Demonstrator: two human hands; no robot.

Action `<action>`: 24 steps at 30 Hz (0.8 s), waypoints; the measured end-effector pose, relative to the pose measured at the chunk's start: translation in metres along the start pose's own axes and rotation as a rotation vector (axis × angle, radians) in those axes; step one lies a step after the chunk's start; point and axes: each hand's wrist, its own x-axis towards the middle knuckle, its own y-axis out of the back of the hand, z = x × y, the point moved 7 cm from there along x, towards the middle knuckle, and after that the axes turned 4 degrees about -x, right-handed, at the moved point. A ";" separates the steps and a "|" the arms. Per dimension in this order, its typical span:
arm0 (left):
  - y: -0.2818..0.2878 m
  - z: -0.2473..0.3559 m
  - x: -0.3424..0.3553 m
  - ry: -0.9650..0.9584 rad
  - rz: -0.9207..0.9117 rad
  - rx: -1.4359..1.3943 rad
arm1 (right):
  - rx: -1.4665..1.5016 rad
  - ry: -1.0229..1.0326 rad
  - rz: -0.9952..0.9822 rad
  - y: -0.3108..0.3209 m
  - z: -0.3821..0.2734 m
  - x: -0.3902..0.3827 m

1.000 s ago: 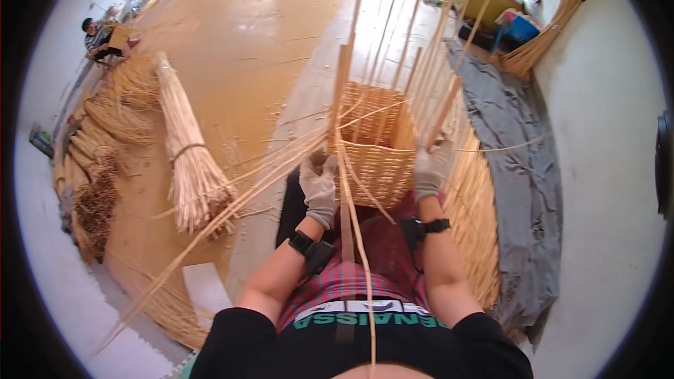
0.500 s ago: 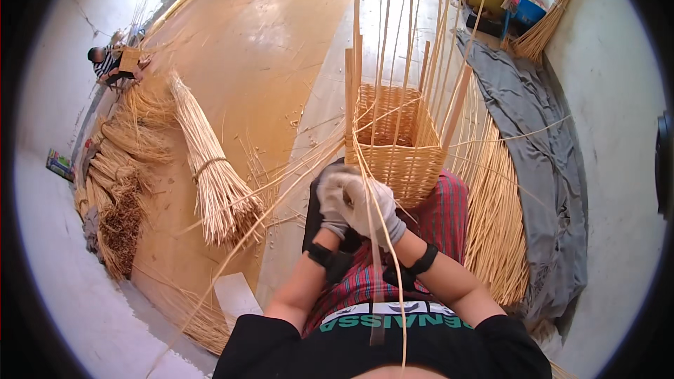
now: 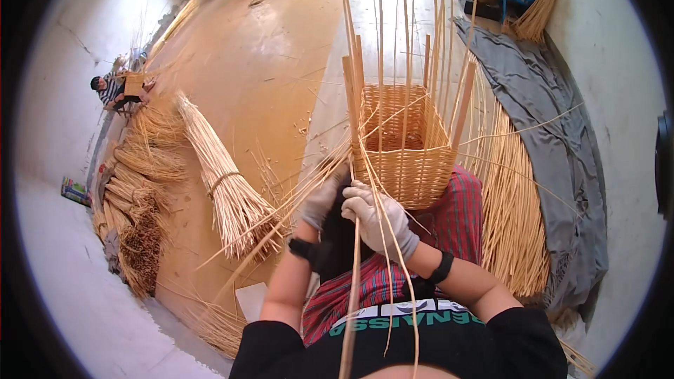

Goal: Weaving a wicker basket and trimming the excess material with pliers.

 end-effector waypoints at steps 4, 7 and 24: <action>-0.008 0.017 0.059 0.033 -0.274 -0.352 | 0.009 0.044 -0.071 0.014 0.009 -0.009; -0.020 -0.012 0.065 0.313 -0.508 -0.442 | 0.183 -0.096 -0.048 0.031 0.051 -0.027; -0.041 -0.034 0.047 -0.164 0.170 -0.010 | 0.481 -0.665 0.455 0.041 0.138 -0.044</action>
